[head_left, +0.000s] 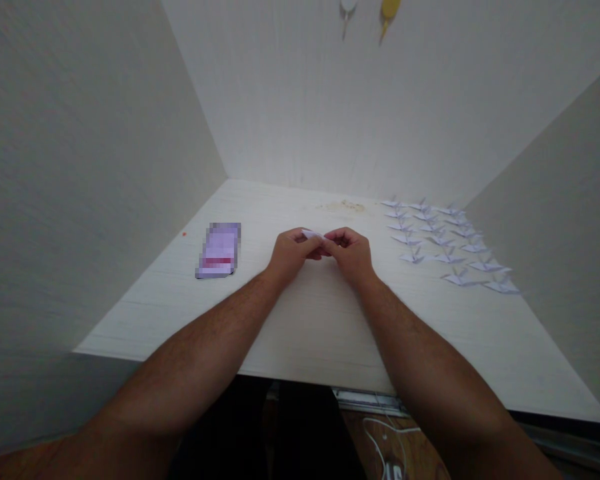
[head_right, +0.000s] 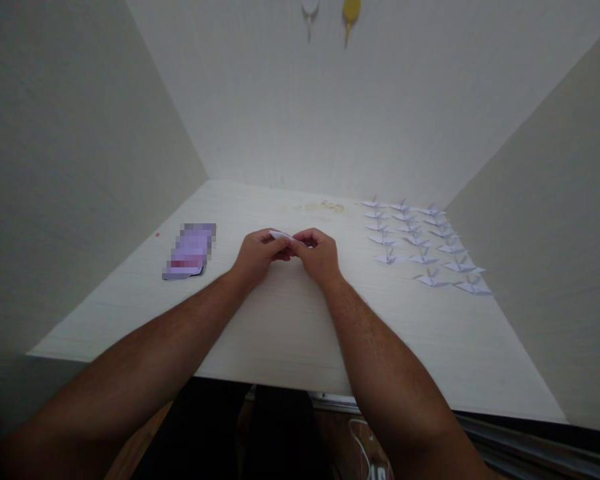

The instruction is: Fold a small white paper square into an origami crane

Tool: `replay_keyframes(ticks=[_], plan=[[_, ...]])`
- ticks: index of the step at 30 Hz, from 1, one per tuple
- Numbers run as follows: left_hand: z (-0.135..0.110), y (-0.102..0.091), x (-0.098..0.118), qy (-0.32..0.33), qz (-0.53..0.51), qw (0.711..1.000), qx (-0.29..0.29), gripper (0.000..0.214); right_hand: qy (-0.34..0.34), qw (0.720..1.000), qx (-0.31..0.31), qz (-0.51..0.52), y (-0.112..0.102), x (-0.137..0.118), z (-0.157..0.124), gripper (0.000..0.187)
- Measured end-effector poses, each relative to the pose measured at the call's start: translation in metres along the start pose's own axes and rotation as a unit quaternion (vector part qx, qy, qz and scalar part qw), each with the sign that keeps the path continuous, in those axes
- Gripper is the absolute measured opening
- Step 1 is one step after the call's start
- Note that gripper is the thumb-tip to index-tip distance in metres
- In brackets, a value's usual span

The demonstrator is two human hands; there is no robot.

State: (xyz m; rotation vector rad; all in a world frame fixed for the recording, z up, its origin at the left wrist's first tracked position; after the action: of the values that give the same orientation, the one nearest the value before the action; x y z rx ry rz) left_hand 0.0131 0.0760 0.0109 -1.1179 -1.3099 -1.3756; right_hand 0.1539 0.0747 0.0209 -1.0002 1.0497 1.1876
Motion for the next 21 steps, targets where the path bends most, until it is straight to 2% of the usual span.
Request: replay_keyframes(ticks=[21], plan=[[0.0014, -0.0032, 0.0017, 0.012, 0.028, 0.999, 0.023, 0.021, 0.010, 1.000, 0.013, -0.015, -0.0004, 0.0012, -0.0004, 0.016]])
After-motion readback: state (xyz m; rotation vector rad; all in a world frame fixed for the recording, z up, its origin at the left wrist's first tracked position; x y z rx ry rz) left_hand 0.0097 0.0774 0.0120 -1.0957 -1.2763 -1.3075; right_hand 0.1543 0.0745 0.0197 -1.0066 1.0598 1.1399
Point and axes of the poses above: each hand's wrist, its own z-axis towards the middle knuckle, its own y-axis out of the palm, x = y × z, the point moved 9 cm from there along z, towards the middle knuckle, and after that the axes turned 3 degrees about x, right-handed, at the moved point
